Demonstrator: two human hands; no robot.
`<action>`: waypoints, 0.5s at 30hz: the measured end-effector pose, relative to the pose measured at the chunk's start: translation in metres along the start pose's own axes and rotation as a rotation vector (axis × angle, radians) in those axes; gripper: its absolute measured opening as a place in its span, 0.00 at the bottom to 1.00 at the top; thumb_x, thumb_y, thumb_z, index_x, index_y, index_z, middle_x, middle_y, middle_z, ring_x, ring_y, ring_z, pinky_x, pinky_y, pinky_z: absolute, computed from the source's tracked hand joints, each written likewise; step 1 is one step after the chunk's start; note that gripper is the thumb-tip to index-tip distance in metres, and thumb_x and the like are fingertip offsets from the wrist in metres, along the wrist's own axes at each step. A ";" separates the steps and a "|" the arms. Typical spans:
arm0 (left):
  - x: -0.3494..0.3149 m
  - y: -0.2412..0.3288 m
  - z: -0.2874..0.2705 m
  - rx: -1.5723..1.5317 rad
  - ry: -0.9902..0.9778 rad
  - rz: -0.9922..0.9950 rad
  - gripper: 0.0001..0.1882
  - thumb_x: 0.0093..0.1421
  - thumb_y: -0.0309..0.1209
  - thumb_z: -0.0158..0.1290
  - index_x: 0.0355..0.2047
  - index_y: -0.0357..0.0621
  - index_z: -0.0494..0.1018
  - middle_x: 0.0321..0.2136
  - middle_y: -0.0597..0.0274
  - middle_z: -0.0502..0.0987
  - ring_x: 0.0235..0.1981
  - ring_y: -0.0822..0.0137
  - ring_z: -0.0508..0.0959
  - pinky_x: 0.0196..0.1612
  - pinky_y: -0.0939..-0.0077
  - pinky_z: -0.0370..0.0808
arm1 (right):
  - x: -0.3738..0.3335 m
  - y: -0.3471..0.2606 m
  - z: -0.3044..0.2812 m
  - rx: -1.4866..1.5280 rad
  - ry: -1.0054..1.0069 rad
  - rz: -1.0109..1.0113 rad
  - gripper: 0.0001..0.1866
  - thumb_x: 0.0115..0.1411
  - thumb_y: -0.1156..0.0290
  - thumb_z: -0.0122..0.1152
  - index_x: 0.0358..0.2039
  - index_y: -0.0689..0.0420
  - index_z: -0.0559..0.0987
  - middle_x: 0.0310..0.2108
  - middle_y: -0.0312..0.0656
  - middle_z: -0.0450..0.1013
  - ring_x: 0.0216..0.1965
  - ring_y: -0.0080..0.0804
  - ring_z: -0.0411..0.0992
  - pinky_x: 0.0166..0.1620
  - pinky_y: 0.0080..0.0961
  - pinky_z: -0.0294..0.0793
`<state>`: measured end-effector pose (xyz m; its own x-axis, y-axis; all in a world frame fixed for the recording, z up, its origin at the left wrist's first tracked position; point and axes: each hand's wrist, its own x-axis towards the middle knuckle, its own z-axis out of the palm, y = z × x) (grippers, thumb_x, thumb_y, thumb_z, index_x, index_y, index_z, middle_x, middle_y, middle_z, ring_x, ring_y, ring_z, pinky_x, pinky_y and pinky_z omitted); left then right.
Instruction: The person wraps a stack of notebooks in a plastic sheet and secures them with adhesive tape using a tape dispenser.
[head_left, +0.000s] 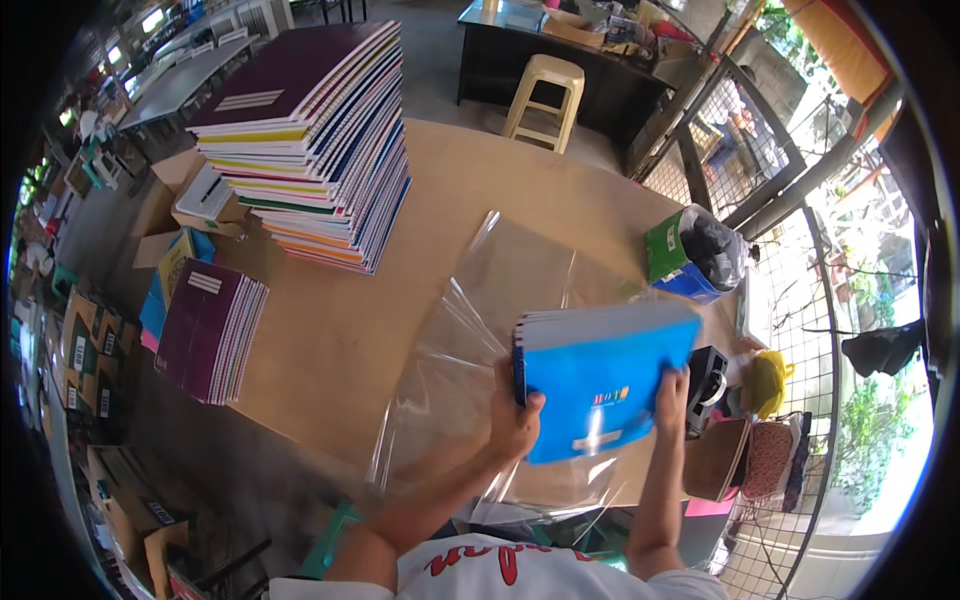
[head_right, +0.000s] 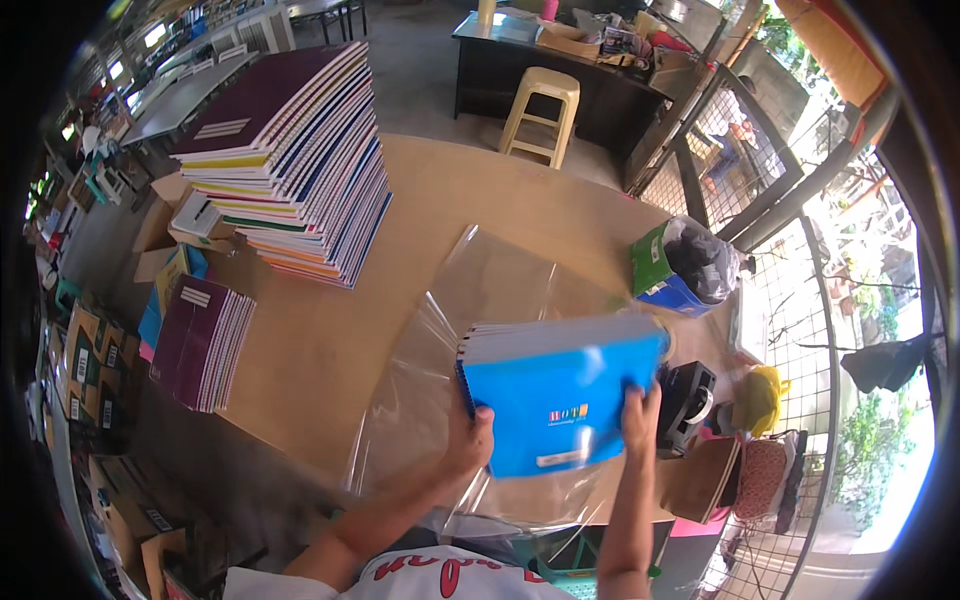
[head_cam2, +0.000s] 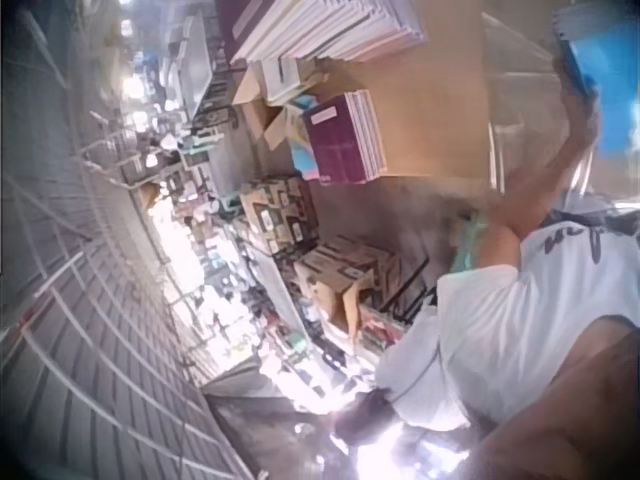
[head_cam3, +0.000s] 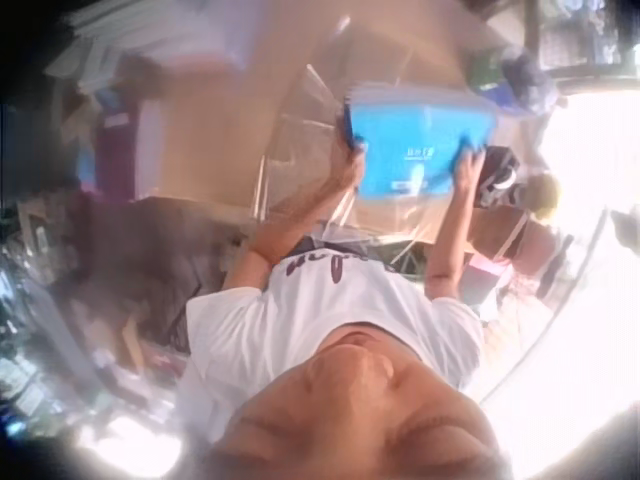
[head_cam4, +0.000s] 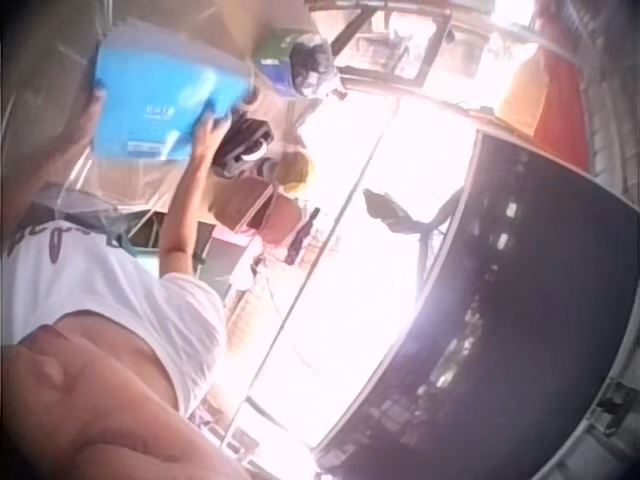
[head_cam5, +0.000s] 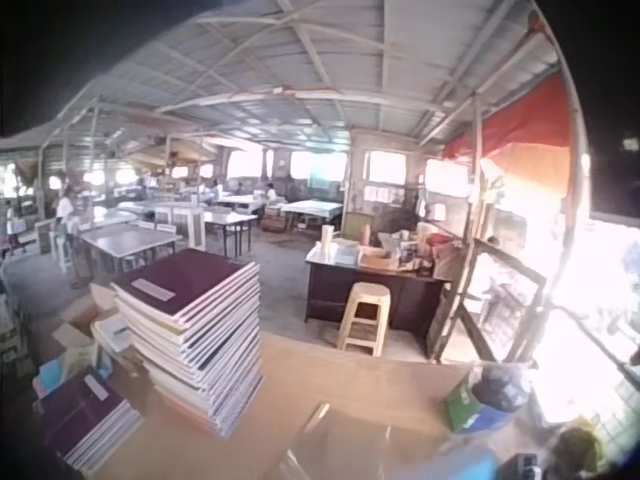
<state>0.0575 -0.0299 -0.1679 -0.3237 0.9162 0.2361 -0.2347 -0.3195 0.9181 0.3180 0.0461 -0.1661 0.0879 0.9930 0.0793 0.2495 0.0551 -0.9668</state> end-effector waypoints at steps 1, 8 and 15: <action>-0.010 0.009 0.010 -0.038 0.120 -0.171 0.49 0.57 0.65 0.54 0.61 0.36 0.55 0.48 0.53 0.71 0.48 0.64 0.71 0.51 0.67 0.69 | 0.023 -0.018 0.001 -0.191 -0.143 0.116 0.29 0.65 0.53 0.52 0.54 0.67 0.73 0.34 0.42 0.75 0.35 0.26 0.72 0.36 0.22 0.72; -0.061 -0.044 0.003 -0.444 0.473 -0.857 0.40 0.63 0.58 0.52 0.63 0.42 0.54 0.56 0.60 0.66 0.55 0.67 0.67 0.58 0.67 0.65 | 0.118 -0.022 0.103 -0.790 -0.632 0.259 0.52 0.48 0.23 0.55 0.41 0.69 0.82 0.38 0.58 0.80 0.43 0.49 0.79 0.46 0.40 0.76; -0.061 -0.086 -0.018 -0.584 0.576 -1.091 0.31 0.59 0.55 0.59 0.56 0.56 0.65 0.44 0.77 0.72 0.43 0.78 0.69 0.51 0.77 0.62 | 0.141 0.016 0.160 -0.792 -0.853 0.200 0.51 0.42 0.20 0.57 0.37 0.65 0.85 0.35 0.54 0.80 0.41 0.50 0.79 0.43 0.39 0.77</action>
<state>0.0812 -0.0628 -0.2674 -0.0248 0.5825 -0.8125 -0.9178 0.3088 0.2494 0.1804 0.2036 -0.2093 -0.4046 0.7420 -0.5345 0.8595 0.1090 -0.4993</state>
